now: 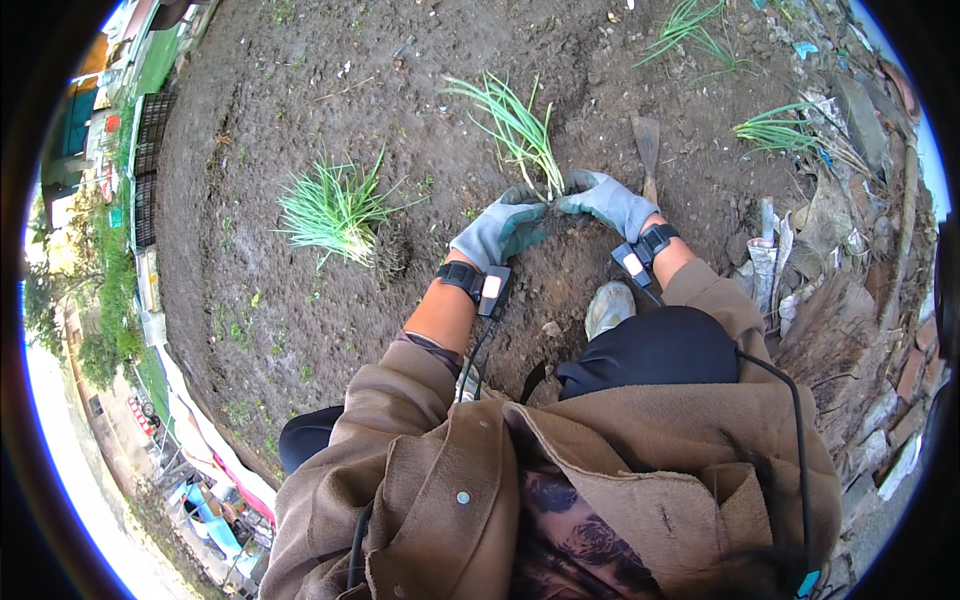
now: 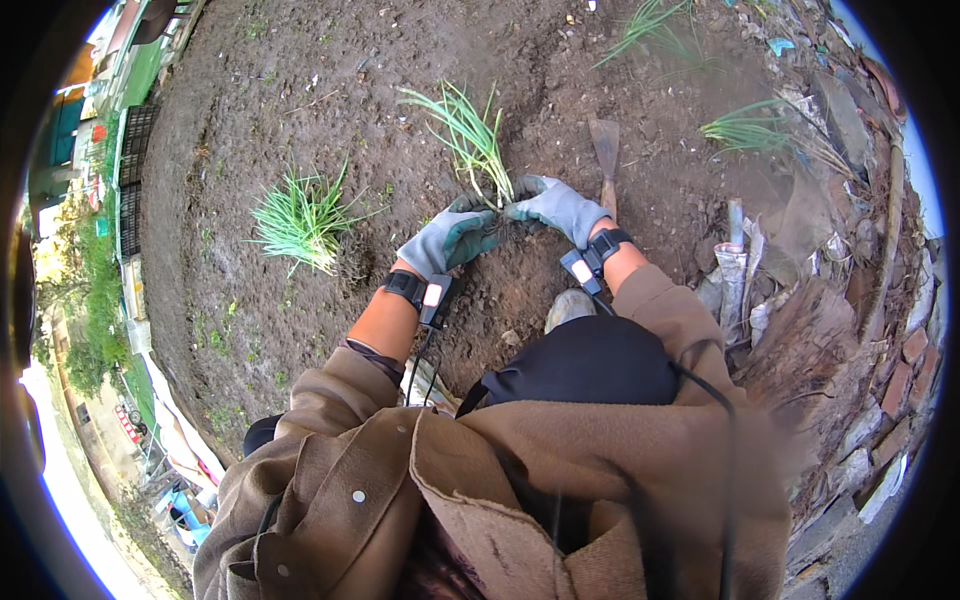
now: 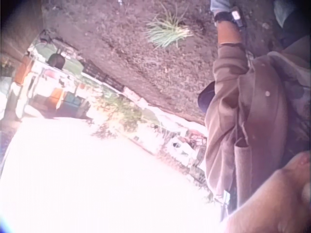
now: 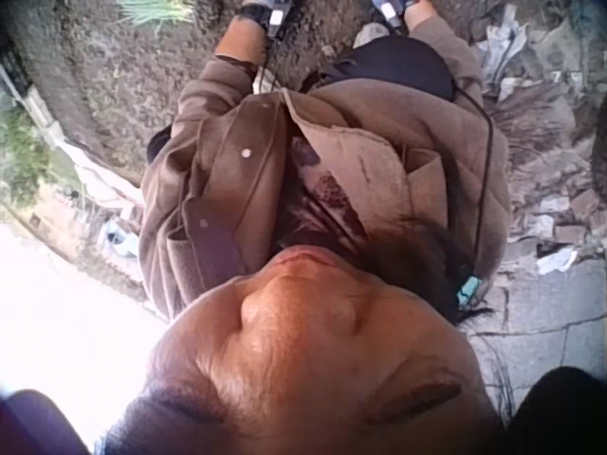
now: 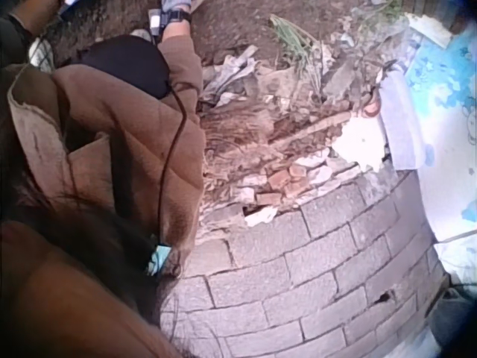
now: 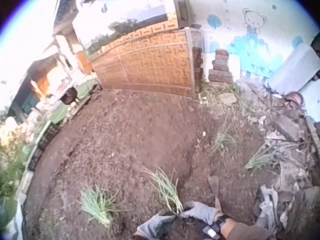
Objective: The person walks to a garden bed and plants green onion seedlings. They use a small hand trowel to dig holes, separate the seedlings, place them in the soil, and pat the earth around the roots.
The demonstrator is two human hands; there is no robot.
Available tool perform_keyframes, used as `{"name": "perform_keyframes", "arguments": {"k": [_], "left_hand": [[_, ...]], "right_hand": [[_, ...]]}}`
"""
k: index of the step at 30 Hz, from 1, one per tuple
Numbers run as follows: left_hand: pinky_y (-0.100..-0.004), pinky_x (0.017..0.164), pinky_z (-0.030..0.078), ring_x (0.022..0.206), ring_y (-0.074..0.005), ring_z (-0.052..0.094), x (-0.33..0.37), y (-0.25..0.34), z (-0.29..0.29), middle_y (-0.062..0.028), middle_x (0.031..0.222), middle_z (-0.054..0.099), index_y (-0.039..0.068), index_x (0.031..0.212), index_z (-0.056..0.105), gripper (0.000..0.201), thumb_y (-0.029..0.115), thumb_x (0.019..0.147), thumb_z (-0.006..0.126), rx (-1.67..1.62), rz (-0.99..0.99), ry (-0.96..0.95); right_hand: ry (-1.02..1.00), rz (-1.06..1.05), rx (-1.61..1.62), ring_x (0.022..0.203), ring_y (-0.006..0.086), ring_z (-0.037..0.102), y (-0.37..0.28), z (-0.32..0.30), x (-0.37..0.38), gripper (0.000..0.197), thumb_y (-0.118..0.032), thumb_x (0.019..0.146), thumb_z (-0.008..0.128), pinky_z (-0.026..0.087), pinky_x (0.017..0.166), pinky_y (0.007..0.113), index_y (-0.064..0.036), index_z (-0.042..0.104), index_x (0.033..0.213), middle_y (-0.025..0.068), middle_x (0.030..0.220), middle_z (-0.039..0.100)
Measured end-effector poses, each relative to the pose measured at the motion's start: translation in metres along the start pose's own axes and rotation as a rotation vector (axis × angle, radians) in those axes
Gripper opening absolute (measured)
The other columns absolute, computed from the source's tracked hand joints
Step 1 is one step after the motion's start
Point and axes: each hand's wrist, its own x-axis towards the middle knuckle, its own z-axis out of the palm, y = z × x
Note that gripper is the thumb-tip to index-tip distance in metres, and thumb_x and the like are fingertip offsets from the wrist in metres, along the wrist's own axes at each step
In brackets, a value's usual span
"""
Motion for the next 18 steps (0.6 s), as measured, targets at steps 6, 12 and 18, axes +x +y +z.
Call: {"name": "perform_keyframes", "arguments": {"k": [6,12,18], "left_hand": [[-0.0392,0.087,0.053,0.104,-0.0205,0.065,0.008,0.002,0.003,-0.0066,0.118,0.066,0.007,0.133,0.054,0.036,0.02,0.1,0.059,-0.065,-0.059,-0.066],[-0.0373,0.086,0.052,0.098,-0.0189,0.066,0.023,-0.014,-0.002,-0.0035,0.108,0.07,0.011,0.119,0.066,0.028,0.03,0.099,0.063,-0.154,-0.081,0.016],[-0.0388,0.087,0.052,0.101,-0.0197,0.065,0.031,-0.025,-0.006,-0.0021,0.108,0.07,0.012,0.116,0.067,0.024,0.027,0.099,0.063,-0.247,-0.082,-0.124]], "right_hand": [[-0.05,-0.05,0.131,0.076,0.0077,0.064,0.008,-0.002,-0.012,0.037,-0.013,0.087,0.074,0.052,0.062,0.024,-0.0106,0.066,0.123,-0.0009,0.095,0.07],[-0.083,-0.01,0.216,0.072,0.0088,0.061,0.022,-0.013,-0.021,0.026,-0.012,0.089,0.068,0.051,0.062,0.026,-0.0099,0.066,0.115,-0.0008,0.091,0.068],[0.002,0.065,0.382,0.069,0.0109,0.061,0.038,-0.019,-0.03,0.023,-0.013,0.091,0.066,0.05,0.065,0.027,-0.0081,0.065,0.114,-0.0002,0.085,0.065]]}}
